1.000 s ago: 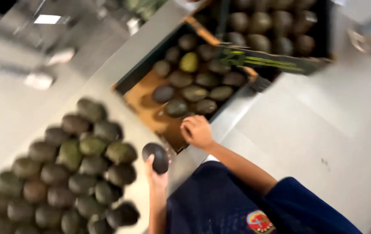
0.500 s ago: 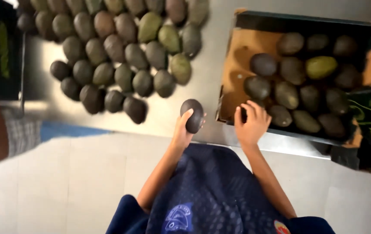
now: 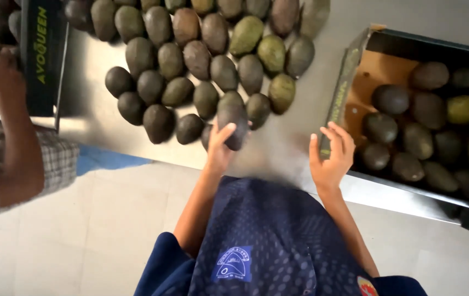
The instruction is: The person is sorting avocados on a table and placing them into cardboard boxes.
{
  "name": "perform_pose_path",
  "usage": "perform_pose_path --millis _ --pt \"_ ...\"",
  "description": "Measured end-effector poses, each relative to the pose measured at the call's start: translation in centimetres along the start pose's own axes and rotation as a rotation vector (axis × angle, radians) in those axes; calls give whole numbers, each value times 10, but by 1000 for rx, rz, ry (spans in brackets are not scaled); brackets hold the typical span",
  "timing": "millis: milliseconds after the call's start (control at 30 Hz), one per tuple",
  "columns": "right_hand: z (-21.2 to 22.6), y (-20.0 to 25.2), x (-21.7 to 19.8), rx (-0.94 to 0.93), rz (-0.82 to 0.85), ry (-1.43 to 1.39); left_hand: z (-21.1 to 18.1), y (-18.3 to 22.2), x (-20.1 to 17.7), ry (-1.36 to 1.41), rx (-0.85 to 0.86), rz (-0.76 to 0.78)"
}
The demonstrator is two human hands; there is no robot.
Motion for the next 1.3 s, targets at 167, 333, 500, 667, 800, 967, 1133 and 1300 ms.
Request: perform_pose_path --millis 167,333,500,667,800,967,1133,1300 --pt "61 -21 63 52 34 -79 -140 0 -88 49 212 -19" --pt "93 -21 100 49 52 -50 -272 -32 -182 -415 402 -559" --pt "100 -8 106 175 80 -51 -350 -61 -222 -1248 726 -950" --pt "91 2 94 231 54 67 -357 -107 -280 -1388 777 -879" --pt "87 4 78 252 11 156 -353 -132 -290 -1461 784 -934" --pt "67 8 55 282 -46 162 -348 -141 -303 -1457 684 -901" --pt "34 18 26 302 -73 150 -349 -149 -333 -1482 577 -972" --pt "-16 25 -29 288 -115 152 -325 -125 -255 -1818 633 -1320"
Point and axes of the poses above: each hand's wrist, its own y-axis away from the middle knuckle, its own x-axis out of the palm, z = x × y, the point moved 6 cm from there along -y, towards the middle knuckle, and after that the axes turned 15 degrees about -x, right-handed, at the moved point
